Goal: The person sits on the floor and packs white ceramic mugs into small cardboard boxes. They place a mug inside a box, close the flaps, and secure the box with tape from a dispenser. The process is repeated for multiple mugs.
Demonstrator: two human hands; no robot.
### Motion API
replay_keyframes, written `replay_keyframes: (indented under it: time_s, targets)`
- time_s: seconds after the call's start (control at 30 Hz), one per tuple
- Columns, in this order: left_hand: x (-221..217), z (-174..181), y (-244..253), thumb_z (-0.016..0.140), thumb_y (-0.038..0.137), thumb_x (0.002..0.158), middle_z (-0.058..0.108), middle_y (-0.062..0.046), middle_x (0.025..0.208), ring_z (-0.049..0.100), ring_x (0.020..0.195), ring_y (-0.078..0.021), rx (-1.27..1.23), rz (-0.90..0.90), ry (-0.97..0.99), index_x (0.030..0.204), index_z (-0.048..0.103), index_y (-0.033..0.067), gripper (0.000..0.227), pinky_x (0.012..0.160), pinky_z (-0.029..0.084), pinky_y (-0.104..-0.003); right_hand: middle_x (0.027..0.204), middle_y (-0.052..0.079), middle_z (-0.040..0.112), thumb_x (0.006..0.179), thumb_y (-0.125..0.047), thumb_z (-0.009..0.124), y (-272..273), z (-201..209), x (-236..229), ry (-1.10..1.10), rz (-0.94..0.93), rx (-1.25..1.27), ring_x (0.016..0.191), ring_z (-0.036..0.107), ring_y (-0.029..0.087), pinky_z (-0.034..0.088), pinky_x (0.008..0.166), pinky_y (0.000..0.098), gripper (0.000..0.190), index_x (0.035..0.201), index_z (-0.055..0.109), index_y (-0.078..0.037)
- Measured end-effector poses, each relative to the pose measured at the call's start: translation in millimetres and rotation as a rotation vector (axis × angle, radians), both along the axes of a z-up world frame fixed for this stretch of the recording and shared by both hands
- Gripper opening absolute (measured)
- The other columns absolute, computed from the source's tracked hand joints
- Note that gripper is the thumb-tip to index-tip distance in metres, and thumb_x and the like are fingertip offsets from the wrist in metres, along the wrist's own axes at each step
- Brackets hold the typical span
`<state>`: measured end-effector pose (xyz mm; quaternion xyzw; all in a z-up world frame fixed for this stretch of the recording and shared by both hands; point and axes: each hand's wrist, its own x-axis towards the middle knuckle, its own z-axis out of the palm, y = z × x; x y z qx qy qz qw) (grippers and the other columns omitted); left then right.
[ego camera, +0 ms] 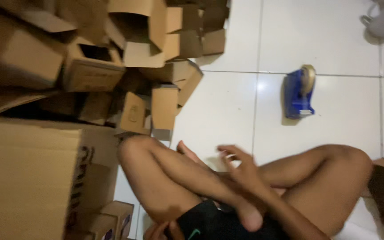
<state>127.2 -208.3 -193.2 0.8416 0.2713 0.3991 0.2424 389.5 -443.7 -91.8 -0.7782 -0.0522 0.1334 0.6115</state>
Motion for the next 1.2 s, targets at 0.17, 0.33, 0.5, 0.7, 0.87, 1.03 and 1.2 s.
replay_keyframes:
  time_s: [0.17, 0.33, 0.5, 0.7, 0.87, 1.03, 1.2]
  targets:
    - [216, 112, -71, 0.07, 0.015, 0.094, 0.071, -0.013, 0.107, 0.067, 0.104, -0.0347, 0.226, -0.465, 0.189, 0.109, 0.073, 0.0068, 0.017, 0.106, 0.048, -0.053, 0.116, 0.003, 0.078, 0.096, -0.029, 0.066, -68, -9, 28, 0.355, -0.366, -0.097, 0.101, 0.073, 0.015, 0.061, 0.086, 0.0291, 0.029, 0.119, 0.075, -0.014]
    - [412, 125, -114, 0.071, 0.014, 0.093, 0.063, -0.019, 0.102, 0.065, 0.091, -0.0388, 0.379, -0.778, 0.049, 0.117, 0.07, -0.0003, 0.028, 0.082, 0.052, -0.051, 0.12, 0.019, 0.074, 0.1, -0.02, 0.068, -65, -42, 43, 0.279, -0.45, 0.088, 0.1, 0.073, 0.033, 0.062, 0.082, 0.0454, 0.035, 0.133, 0.07, -0.01]
    - [525, 176, -139, 0.074, -0.008, 0.09, 0.029, -0.045, 0.149, 0.062, 0.108, -0.0671, 0.367, -0.718, 0.27, 0.156, 0.029, -0.0052, 0.08, 0.078, 0.059, -0.071, 0.111, 0.008, 0.082, 0.096, -0.031, 0.073, -78, 6, 37, 0.288, -0.477, 0.102, 0.099, 0.079, 0.027, 0.064, 0.081, 0.0391, 0.027, 0.12, 0.081, -0.021]
    - [491, 62, -169, 0.062, 0.011, 0.101, 0.055, -0.026, 0.111, 0.059, 0.1, -0.0415, 0.522, -0.908, 0.23, 0.134, 0.049, -0.0168, 0.045, 0.091, 0.053, -0.041, 0.109, 0.005, 0.08, 0.095, -0.018, 0.069, -169, 30, 52, 0.271, -0.812, 0.361, 0.09, 0.07, 0.014, 0.059, 0.08, 0.0272, 0.021, 0.111, 0.078, -0.008]
    - [407, 14, -223, 0.057, 0.011, 0.1, 0.055, -0.017, 0.124, 0.064, 0.115, -0.0337, 0.078, -0.899, 0.379, 0.136, 0.057, 0.0013, 0.038, 0.104, 0.05, -0.045, 0.113, 0.01, 0.075, 0.105, -0.007, 0.058, -319, 32, 115, 0.008, -0.968, 0.192, 0.086, 0.07, 0.019, 0.056, 0.073, 0.0281, 0.01, 0.102, 0.067, -0.006]
    - [390, -20, -238, 0.058, 0.019, 0.097, 0.06, -0.008, 0.123, 0.057, 0.106, -0.0334, 0.167, -0.629, 0.494, 0.132, 0.064, 0.0181, 0.036, 0.092, 0.043, -0.052, 0.102, 0.003, 0.072, 0.111, -0.002, 0.059, -497, -33, 197, -0.078, -1.103, -0.261, 0.08, 0.068, 0.012, 0.058, 0.061, 0.0254, 0.014, 0.115, 0.071, -0.009]
    - [395, -30, -238, 0.06, 0.02, 0.096, 0.061, -0.007, 0.122, 0.061, 0.108, -0.0314, 0.239, -0.579, 0.495, 0.13, 0.068, 0.0186, 0.035, 0.094, 0.045, -0.052, 0.094, -0.01, 0.074, 0.086, -0.044, 0.077, -611, -73, 280, 0.082, -1.657, -0.317, 0.075, 0.07, 0.004, 0.061, 0.047, 0.0267, 0.017, 0.098, 0.071, -0.033]
